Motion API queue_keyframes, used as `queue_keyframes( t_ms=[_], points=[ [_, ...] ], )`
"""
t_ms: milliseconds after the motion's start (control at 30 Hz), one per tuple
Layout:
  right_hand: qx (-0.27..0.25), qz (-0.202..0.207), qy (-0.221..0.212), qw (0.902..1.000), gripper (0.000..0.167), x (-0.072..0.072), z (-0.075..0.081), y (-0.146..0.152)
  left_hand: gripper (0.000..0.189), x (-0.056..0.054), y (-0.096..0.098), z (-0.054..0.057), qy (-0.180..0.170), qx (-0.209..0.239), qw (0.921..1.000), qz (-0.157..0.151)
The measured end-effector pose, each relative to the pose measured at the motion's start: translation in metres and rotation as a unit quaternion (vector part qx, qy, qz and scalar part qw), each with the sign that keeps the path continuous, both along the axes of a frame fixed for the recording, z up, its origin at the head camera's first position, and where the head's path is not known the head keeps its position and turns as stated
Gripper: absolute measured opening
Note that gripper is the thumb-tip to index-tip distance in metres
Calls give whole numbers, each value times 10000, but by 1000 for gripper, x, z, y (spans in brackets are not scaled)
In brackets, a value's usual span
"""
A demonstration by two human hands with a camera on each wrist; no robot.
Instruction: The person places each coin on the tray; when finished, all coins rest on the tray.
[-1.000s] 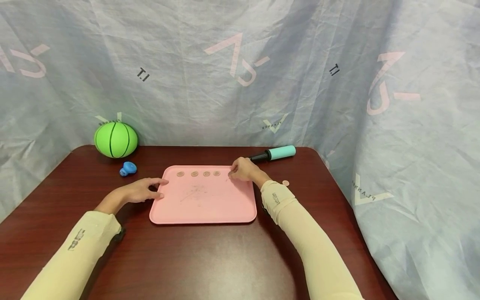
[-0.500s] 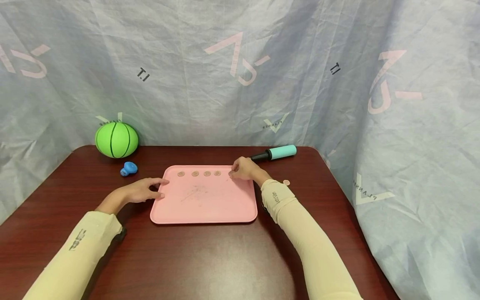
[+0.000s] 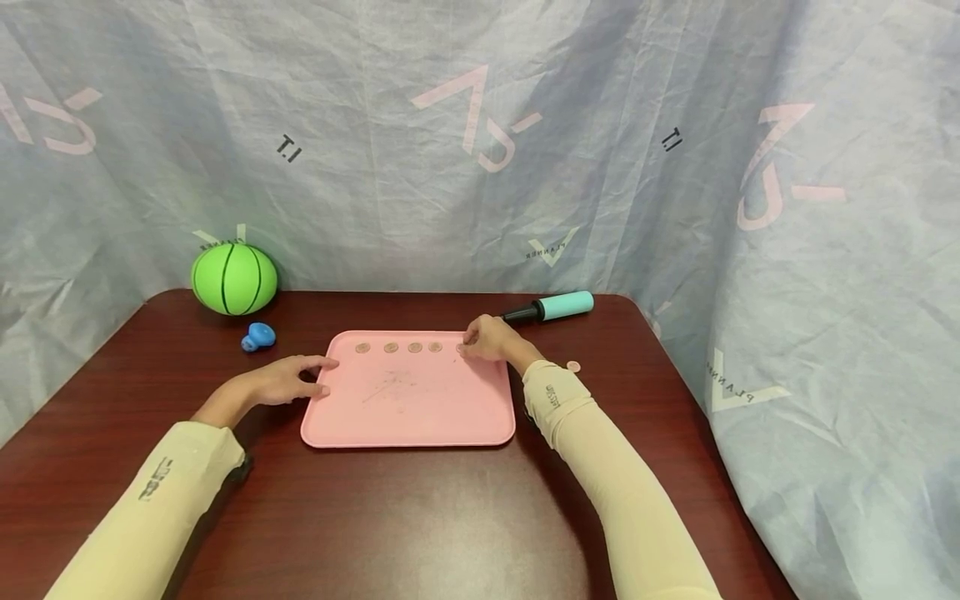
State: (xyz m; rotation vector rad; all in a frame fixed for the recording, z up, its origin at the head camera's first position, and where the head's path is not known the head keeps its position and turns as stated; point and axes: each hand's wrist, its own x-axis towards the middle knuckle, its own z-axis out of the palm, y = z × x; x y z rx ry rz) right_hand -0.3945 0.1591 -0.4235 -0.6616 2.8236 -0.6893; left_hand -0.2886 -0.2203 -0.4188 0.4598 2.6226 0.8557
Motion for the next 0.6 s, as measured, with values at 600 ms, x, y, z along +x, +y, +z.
queue_keyframes(
  t_ms=[600],
  points=[
    [-3, -64, -19, 10000, 23, 1, -1, 0, 59, 0, 0, 0, 49, -6, 10000, -68]
  ],
)
